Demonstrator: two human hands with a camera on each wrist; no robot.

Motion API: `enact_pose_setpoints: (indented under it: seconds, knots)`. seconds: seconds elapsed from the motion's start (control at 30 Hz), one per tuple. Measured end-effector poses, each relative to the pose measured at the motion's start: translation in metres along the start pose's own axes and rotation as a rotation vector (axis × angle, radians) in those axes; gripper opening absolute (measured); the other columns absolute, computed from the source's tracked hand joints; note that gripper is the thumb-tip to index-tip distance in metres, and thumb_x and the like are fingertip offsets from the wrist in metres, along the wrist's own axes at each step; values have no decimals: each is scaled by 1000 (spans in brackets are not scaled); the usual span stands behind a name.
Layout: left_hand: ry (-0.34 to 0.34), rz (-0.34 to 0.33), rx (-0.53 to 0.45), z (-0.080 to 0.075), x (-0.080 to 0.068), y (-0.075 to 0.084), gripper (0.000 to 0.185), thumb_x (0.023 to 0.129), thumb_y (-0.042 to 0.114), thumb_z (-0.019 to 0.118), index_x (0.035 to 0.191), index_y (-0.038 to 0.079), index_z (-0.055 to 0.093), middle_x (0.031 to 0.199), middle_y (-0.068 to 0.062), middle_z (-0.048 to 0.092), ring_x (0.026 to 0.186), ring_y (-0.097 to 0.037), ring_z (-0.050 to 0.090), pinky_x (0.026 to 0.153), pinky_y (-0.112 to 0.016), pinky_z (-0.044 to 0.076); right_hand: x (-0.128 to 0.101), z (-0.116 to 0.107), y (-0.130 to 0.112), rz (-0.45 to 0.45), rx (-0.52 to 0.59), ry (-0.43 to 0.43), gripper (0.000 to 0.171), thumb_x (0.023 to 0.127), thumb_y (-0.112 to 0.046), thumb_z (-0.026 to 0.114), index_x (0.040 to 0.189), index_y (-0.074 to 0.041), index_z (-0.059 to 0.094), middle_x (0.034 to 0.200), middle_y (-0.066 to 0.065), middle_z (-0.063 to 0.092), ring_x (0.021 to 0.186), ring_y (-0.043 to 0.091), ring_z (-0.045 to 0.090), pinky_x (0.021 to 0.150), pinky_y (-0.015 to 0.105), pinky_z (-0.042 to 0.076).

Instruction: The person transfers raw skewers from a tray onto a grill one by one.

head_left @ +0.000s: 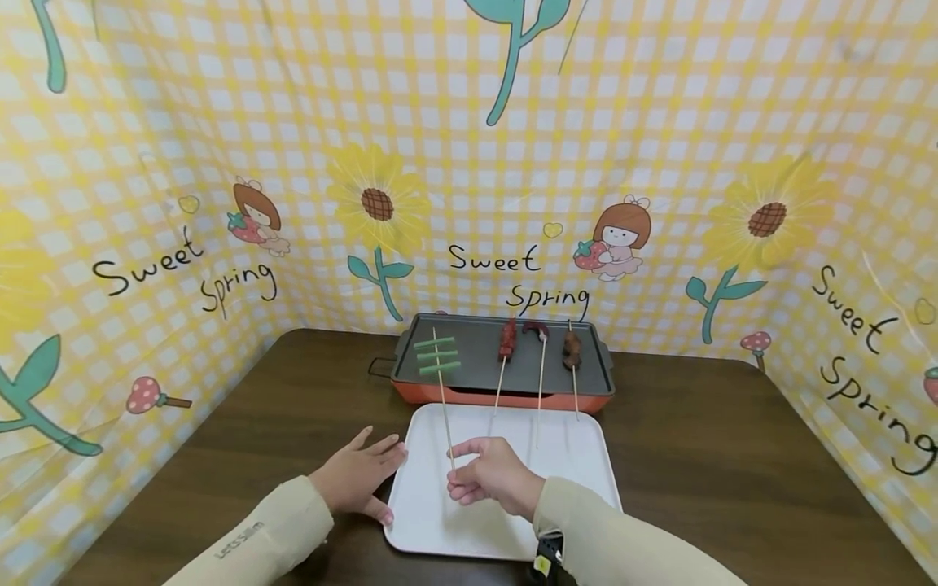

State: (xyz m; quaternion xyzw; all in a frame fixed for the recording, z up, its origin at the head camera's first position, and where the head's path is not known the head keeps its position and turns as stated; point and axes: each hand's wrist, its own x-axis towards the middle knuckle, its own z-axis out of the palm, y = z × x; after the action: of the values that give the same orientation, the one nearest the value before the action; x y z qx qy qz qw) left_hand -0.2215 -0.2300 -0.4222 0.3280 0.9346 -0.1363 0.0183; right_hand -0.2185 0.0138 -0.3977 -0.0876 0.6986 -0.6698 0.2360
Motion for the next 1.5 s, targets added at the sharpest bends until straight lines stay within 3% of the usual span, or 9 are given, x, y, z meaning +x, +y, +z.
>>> enact_pose_setpoints:
  seconds: [0.33, 0.73, 0.97, 1.27, 1.5]
  knots:
    - [-16, 2, -1, -6, 4, -2, 93, 73, 73, 57, 136, 3, 53, 140, -8, 52, 136, -23, 38, 109, -53, 24, 17, -10, -19, -11, -67, 21, 35, 86, 10, 61, 120, 14, 54, 85, 24, 70, 54, 9, 62, 56, 28, 56]
    - [-29, -15, -18, -5, 1, -2, 92, 73, 69, 60, 136, 3, 53, 140, -8, 51, 136, -23, 39, 109, -53, 25, 43, -16, -40, 4, -47, 63, 37, 89, 6, 61, 124, 13, 52, 86, 18, 70, 58, 11, 64, 62, 29, 57]
    - [5, -4, -28, -6, -3, 0, 92, 73, 69, 61, 135, 2, 53, 138, -10, 53, 134, -24, 41, 108, -53, 26, 50, -28, -48, 21, -51, 99, 32, 91, 5, 59, 122, 11, 55, 80, 11, 69, 60, 12, 64, 63, 29, 57]
    - [7, -7, -22, -6, -3, -3, 91, 73, 67, 63, 135, 1, 53, 138, -10, 53, 134, -26, 41, 108, -54, 26, 58, -46, -62, 54, -17, 110, 42, 93, 4, 57, 135, 6, 50, 79, 8, 68, 60, 12, 64, 59, 25, 55]
    - [-53, -24, -92, -2, -2, 0, 93, 72, 65, 65, 138, 1, 48, 142, -11, 49, 135, -26, 40, 108, -54, 25, 57, -46, -56, 61, 22, 123, 41, 93, 3, 56, 134, 6, 50, 81, 9, 68, 62, 13, 65, 61, 26, 56]
